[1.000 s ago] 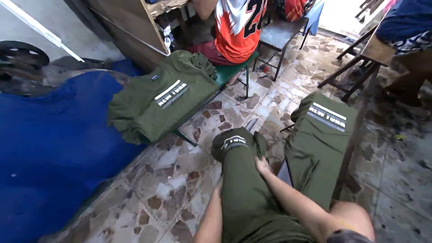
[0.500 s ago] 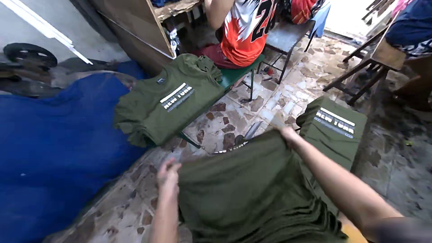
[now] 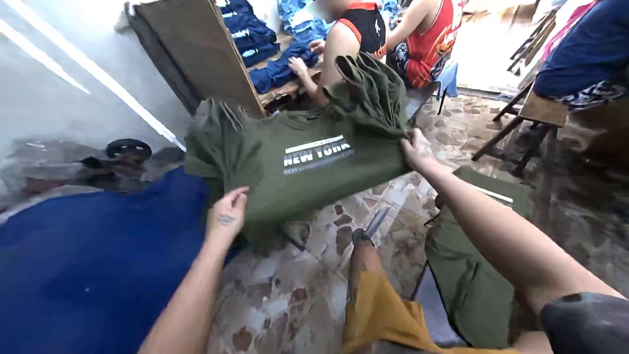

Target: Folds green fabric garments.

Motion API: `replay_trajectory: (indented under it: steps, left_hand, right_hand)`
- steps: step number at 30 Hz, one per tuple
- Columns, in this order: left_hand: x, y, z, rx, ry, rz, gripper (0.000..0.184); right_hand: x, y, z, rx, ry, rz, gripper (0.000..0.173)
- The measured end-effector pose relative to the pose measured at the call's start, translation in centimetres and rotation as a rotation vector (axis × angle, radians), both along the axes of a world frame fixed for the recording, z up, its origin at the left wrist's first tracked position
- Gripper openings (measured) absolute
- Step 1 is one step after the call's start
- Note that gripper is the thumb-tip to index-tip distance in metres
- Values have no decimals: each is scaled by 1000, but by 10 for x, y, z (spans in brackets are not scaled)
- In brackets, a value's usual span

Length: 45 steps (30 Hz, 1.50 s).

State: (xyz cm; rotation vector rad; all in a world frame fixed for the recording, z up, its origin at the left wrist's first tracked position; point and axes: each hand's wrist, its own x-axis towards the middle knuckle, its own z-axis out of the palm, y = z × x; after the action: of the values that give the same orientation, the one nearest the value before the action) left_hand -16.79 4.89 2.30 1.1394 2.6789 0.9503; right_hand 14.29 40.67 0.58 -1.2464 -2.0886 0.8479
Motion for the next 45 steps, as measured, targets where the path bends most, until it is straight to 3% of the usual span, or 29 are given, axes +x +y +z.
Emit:
replay_trajectory:
  steps: [3, 6, 8, 10, 12, 13, 15, 17, 18, 20, 24, 28, 31, 34, 39, 41, 45]
  left_hand:
    - [60, -27, -61, -305, -253, -58, 37]
    - [149, -78, -111, -633, -690, -135, 34]
    - [196, -114, -149, -695, -921, -125, 34]
    - [222, -138, -184, -530, -1128, 45, 37]
    - [238, -165, -192, -333, -1309, 203, 43]
    - [242, -176, -188, -294, -1352, 193, 52]
    - [247, -177, -171, -429, -1160, 25, 74]
    - [259, -172, -166, -803, -652, -104, 85]
    - [262, -176, -172, -886, -444, -91, 80]
    - [247, -178, -179, -864, -247, -11, 64]
    - [197, -177, -141, -677, -119, 74, 43]
    - [158, -178, -40, -533, -143, 82, 40]
    - [130, -191, 38, -333, -90, 23, 41]
    - [77, -189, 65, -249, -2, -63, 33]
    - [-41, -170, 59, -401, -127, 3, 15]
    - [-75, -169, 70, -402, -49, 48, 11]
    - [-97, -150, 121, -378, 266, 215, 20]
  right_hand:
    - [67, -33, -62, -251, -401, 109, 46]
    - [150, -84, -107, -652, -804, 313, 43]
    - [197, -119, -136, -778, -761, 312, 48]
    - [222, -133, -153, -809, -498, 228, 55]
    - [234, -147, -150, -815, -374, 339, 68]
    - [236, -154, -143, -784, -417, 446, 77]
    - [223, -165, -134, -603, -679, 626, 92]
    - [207, -179, -142, -390, -940, 725, 96]
    - [201, -181, -147, -315, -1005, 727, 93]
    - [185, -169, -140, -221, -1053, 721, 76]
    - [143, -137, -82, -110, -1013, 816, 42]
    - [87, -107, 33, -120, -902, 782, 30]
    - [59, -75, 97, -42, -648, 823, 15]
    - [4, -41, 121, -34, -460, 984, 12]
    - [-131, 3, 109, -180, -570, 983, 14]
    - [-173, 14, 116, -161, -523, 992, 13]
    - [-239, 37, 138, 156, -303, 1038, 14]
